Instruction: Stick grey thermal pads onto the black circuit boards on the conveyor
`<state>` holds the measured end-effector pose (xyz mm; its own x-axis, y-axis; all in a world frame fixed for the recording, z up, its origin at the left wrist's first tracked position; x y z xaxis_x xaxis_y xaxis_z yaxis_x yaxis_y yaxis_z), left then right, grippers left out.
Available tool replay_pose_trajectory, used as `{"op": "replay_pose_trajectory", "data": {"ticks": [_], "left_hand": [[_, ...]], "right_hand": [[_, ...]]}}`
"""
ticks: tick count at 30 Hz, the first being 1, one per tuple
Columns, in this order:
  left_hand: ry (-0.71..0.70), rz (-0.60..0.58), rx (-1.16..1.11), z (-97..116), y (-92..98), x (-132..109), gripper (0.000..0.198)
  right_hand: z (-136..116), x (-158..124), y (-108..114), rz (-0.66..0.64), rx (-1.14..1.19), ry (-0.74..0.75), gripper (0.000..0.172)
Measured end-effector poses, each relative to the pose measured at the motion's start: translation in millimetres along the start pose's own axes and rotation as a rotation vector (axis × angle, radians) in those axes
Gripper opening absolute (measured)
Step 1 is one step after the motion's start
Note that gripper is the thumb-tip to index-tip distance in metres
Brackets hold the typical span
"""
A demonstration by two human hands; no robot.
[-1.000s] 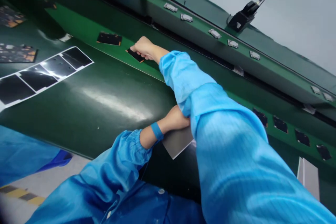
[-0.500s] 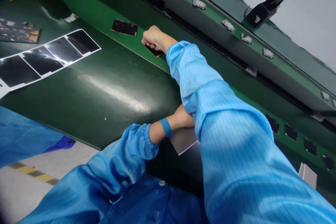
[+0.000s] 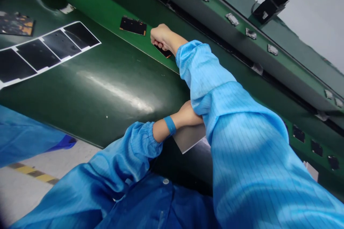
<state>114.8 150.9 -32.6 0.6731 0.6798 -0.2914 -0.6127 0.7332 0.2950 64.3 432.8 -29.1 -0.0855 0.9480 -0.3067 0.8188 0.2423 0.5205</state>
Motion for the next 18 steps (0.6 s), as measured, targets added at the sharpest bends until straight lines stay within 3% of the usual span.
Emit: {"op": "replay_pose_trajectory", "data": {"ticks": [8,18], "left_hand": [[-0.022,-0.012,0.126,0,-3.8,2,0.012],[-0.059,0.003,0.100,1,-3.8,6,0.022]], "right_hand": [[-4,-30,8,0.083,-0.124,-0.032,0.037],[12,-26,15,0.108,-0.235,-0.119,0.041]]}}
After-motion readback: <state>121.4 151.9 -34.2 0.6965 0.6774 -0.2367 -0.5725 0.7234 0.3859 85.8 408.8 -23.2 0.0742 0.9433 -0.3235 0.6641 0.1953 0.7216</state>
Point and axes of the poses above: each hand's wrist, its own x-axis towards the middle knuckle, its own y-axis out of the back of the hand, z = x × y, the point moved 8 cm from there along x, towards the middle knuckle, and after that the axes turned 14 degrees about y, right-handed, at the moved point
